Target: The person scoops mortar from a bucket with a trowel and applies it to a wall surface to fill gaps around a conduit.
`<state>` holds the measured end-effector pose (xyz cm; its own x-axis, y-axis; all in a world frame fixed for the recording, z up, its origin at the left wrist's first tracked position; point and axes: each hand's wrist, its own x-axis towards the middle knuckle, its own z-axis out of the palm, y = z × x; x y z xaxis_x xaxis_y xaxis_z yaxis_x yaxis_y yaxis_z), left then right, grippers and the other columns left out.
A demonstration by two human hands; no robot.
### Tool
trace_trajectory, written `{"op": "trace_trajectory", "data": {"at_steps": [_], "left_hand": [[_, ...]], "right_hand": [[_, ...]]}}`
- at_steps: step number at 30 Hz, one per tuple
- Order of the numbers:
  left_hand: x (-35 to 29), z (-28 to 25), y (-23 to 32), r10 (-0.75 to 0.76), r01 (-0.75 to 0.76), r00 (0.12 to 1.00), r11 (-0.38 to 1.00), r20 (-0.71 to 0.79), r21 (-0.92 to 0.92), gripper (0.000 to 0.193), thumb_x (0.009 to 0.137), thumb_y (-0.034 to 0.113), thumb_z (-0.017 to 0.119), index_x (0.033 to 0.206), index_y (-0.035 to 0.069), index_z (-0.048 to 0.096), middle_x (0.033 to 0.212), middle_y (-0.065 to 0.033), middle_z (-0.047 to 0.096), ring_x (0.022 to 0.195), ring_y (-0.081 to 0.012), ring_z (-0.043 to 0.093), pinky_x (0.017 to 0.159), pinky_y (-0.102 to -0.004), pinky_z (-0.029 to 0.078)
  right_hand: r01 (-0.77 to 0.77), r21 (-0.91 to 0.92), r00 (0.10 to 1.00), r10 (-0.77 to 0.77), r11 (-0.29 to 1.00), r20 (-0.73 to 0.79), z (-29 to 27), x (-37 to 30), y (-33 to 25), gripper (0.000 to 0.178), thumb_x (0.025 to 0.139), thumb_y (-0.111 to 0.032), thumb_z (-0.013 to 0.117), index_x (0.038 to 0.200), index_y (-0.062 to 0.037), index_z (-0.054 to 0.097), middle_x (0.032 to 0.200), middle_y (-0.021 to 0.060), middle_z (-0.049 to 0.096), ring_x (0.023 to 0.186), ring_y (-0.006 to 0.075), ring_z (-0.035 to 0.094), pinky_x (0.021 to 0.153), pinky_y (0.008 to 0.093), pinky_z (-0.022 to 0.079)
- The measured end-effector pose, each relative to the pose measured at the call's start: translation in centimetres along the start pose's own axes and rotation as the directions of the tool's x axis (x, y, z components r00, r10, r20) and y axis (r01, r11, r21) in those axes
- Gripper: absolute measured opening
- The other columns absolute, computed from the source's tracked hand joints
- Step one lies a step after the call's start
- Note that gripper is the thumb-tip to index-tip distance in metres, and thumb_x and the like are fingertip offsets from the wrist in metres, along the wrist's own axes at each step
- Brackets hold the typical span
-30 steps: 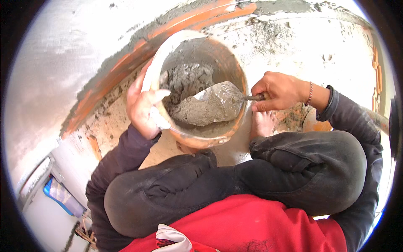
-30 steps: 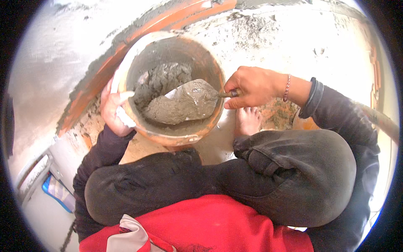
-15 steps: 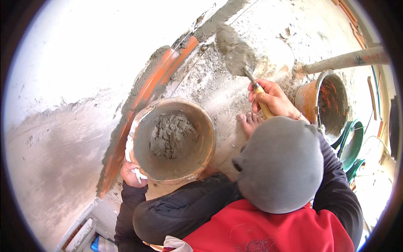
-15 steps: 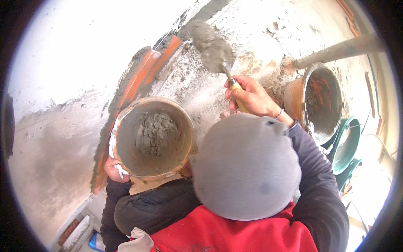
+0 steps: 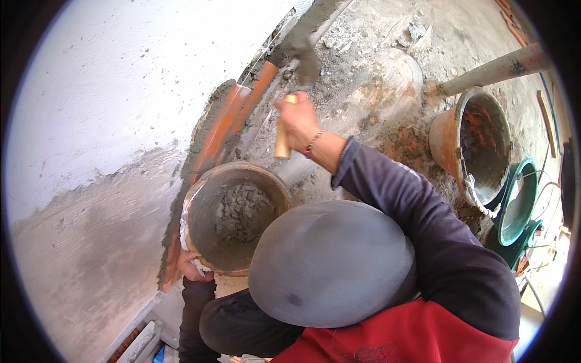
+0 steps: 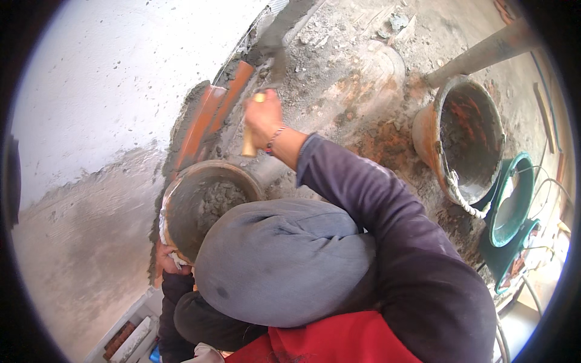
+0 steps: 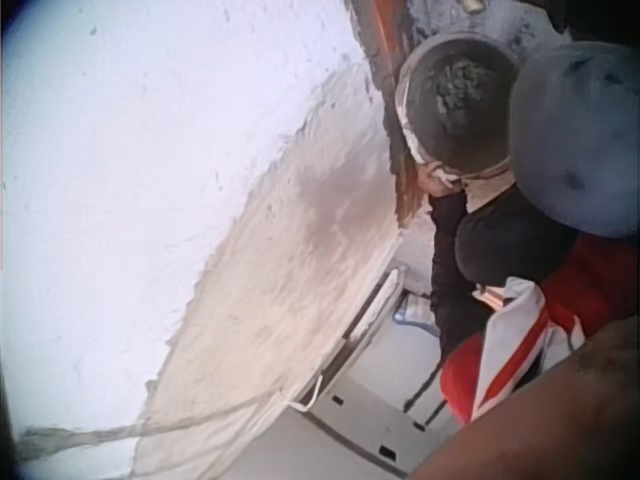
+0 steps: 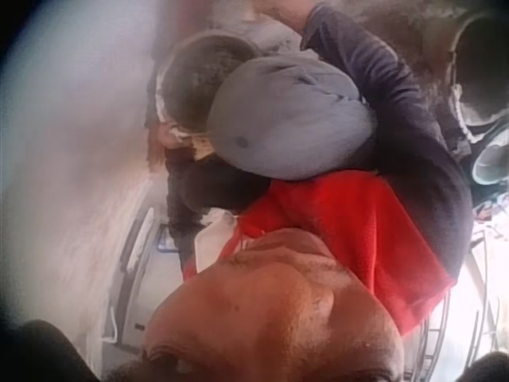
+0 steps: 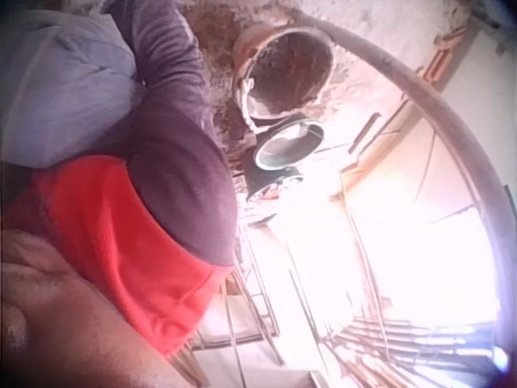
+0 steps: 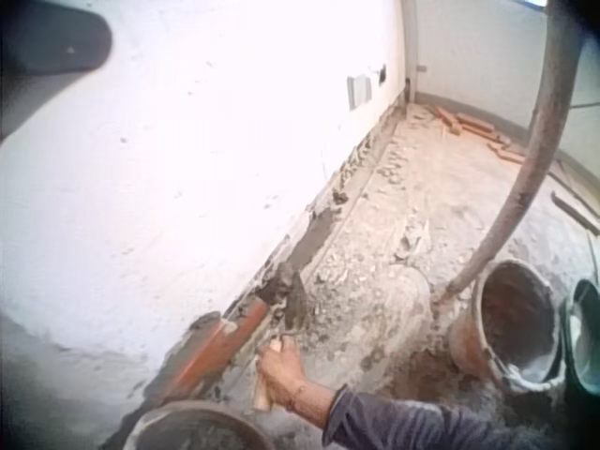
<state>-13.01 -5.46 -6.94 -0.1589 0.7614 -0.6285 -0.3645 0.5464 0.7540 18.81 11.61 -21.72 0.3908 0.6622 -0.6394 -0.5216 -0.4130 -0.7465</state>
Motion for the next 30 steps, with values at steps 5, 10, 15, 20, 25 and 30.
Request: {"op": "trace_trajectory", "data": {"at_steps": [5,10,15,20,25,30], "left_hand": [[0.5,-0.5,-0.9,0.075,-0.074,0.997,0.997,0.027,-0.017,0.063,0.074,0.017,0.044,0.136,0.002,0.046,0.130,-0.0140,0.056,0.118,-0.0310,0.054,0.103,-0.0428,0.043],[1.6,-3.2,-2.4,0.138,-0.138,0.990,0.990,0.024,0.025,0.053,0.078,0.011,0.043,0.128,-0.007,0.048,0.130,-0.0159,0.054,0.119,-0.0268,0.054,0.103,-0.0385,0.042],[3.8,3.1,-1.7,0.286,-0.299,0.953,0.944,0.102,0.139,0.052,0.075,0.012,0.050,0.121,-0.011,0.055,0.123,-0.0182,0.058,0.112,-0.0249,0.056,0.097,-0.0343,0.043],[4.0,8.8,-0.9,0.426,-0.495,0.863,0.820,0.269,0.287,0.051,0.072,0.003,0.052,0.122,-0.010,0.058,0.093,-0.0058,0.060,0.078,-0.0083,0.049,0.071,-0.0201,0.039],[4.0,9.5,-1.4,0.268,-0.301,0.943,0.941,0.198,0.157,0.056,0.069,0.005,0.048,0.122,-0.014,0.053,0.114,-0.0123,0.056,0.105,-0.0168,0.050,0.093,-0.0246,0.033],[3.7,8.3,-1.9,0.362,-0.382,0.922,0.909,0.139,0.165,0.053,0.069,0.007,0.048,0.117,-0.015,0.055,0.119,-0.0154,0.059,0.111,-0.0189,0.054,0.098,-0.0264,0.036]], "right_hand": [[-0.261,0.236,0.948,0.203,0.936,0.247,-2.8,-3.4,-5.0,0.017,0.087,-0.007,0.058,0.097,-0.0092,0.044,0.080,0.0061,0.051,0.058,0.0160,0.051,0.050,0.0325,0.046],[-0.259,-0.226,0.873,0.327,0.939,0.361,-11.5,-3.7,-6.9,0.013,0.088,-0.014,0.056,0.097,-0.0069,0.051,0.080,0.0050,0.053,0.059,0.0151,0.052,0.053,0.0290,0.046],[0.828,-0.559,0.539,0.221,0.035,0.813,-12.9,-6.1,-14.8,0.015,0.085,-0.019,0.062,0.087,-0.0035,0.061,0.080,0.0136,0.065,0.069,0.0246,0.063,0.062,0.0365,0.048],[0.828,-0.174,0.436,0.418,-0.533,0.797,-5.4,-8.7,-15.5,0.012,0.083,-0.018,0.063,0.086,-0.0072,0.067,0.082,0.0115,0.068,0.074,0.0270,0.066,0.065,0.0387,0.052],[0.753,0.102,0.392,0.568,-0.650,0.724,1.3,-10.1,-10.4,0.016,0.085,-0.017,0.059,0.082,-0.0071,0.071,0.083,0.0123,0.069,0.082,0.0259,0.069,0.068,0.0395,0.056],[0.949,0.072,0.197,0.754,-0.307,0.626,0.3,-10.1,-5.0,0.023,0.083,-0.021,0.058,0.091,-0.0048,0.071,0.090,0.0182,0.069,0.087,0.0360,0.067,0.075,0.0457,0.055]]}}
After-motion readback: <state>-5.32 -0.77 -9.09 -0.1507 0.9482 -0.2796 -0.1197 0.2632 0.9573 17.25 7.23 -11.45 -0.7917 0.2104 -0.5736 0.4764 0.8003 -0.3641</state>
